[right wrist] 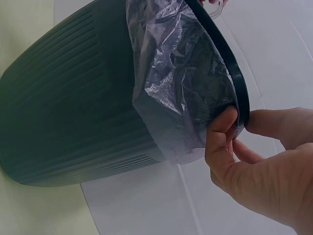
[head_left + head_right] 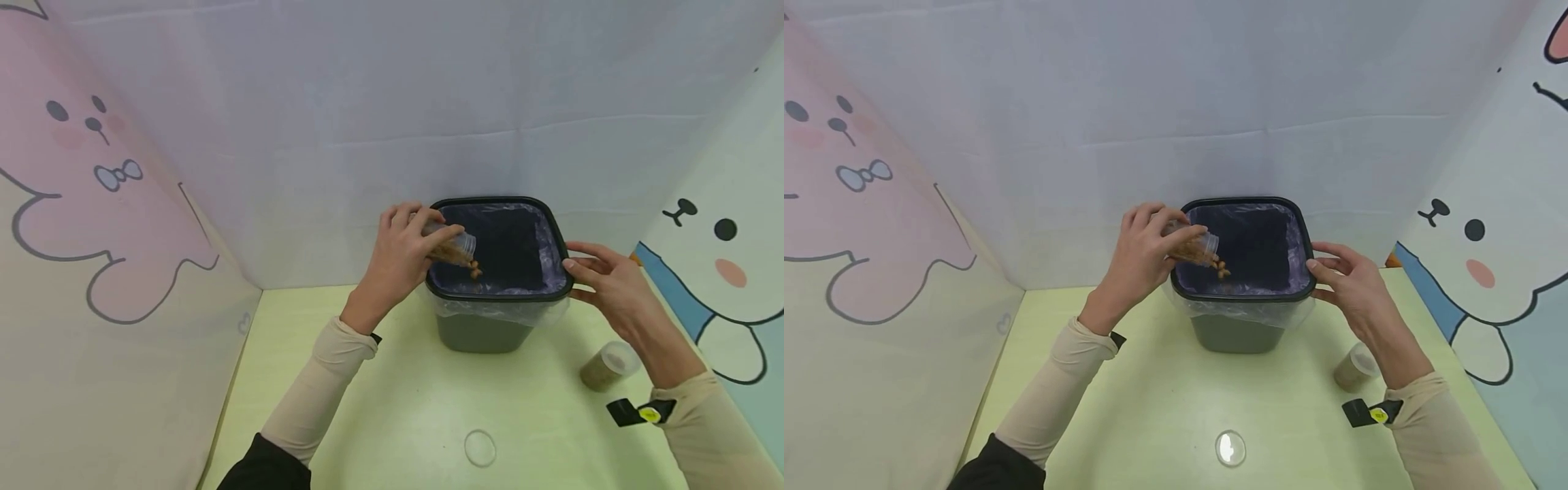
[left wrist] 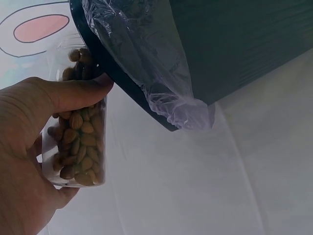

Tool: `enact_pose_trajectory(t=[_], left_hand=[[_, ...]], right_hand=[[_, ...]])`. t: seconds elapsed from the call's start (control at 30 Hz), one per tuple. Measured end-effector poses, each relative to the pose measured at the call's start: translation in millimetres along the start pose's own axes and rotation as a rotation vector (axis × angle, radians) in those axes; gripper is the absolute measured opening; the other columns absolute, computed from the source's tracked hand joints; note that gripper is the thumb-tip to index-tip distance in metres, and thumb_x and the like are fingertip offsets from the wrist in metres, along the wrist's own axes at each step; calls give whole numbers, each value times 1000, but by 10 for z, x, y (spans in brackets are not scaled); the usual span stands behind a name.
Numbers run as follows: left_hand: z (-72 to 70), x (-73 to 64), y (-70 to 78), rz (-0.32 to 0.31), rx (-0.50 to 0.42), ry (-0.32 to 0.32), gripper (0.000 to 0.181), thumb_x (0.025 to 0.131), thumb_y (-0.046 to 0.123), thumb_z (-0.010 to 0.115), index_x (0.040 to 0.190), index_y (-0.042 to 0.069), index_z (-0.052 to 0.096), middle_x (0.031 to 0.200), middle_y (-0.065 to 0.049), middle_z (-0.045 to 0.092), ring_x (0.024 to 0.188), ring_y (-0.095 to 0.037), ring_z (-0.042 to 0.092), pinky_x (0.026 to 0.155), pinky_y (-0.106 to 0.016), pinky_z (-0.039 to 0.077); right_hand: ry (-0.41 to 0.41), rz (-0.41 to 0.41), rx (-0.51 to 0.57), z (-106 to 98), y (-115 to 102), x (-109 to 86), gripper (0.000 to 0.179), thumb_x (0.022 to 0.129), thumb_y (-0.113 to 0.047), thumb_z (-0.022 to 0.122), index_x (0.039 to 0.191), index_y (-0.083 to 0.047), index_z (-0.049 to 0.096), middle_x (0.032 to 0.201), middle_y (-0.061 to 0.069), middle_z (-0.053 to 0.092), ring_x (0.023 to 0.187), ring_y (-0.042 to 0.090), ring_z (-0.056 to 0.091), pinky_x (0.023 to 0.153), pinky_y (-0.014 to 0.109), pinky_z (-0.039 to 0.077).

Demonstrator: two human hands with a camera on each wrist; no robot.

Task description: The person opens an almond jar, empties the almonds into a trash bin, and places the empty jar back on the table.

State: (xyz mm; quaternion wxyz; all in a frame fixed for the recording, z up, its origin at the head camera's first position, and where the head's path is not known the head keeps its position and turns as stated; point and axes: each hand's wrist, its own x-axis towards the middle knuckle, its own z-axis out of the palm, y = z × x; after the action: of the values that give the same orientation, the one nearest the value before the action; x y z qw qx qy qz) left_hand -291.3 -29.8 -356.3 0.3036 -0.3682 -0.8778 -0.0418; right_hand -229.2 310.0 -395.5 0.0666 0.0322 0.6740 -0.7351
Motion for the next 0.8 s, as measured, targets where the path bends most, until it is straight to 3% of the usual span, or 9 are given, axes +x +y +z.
enact_pose_trajectory(t=[0.8], left_hand=[[0, 33, 45, 1, 3, -11, 61, 85, 3, 68, 134, 38, 58, 126, 3, 57, 127, -25, 44, 109, -50, 33]], right_hand=[[-24, 3, -17, -35, -6, 25, 53, 95, -23, 65, 142, -14, 44, 106, -13, 66, 88, 3, 67, 73, 21, 58]])
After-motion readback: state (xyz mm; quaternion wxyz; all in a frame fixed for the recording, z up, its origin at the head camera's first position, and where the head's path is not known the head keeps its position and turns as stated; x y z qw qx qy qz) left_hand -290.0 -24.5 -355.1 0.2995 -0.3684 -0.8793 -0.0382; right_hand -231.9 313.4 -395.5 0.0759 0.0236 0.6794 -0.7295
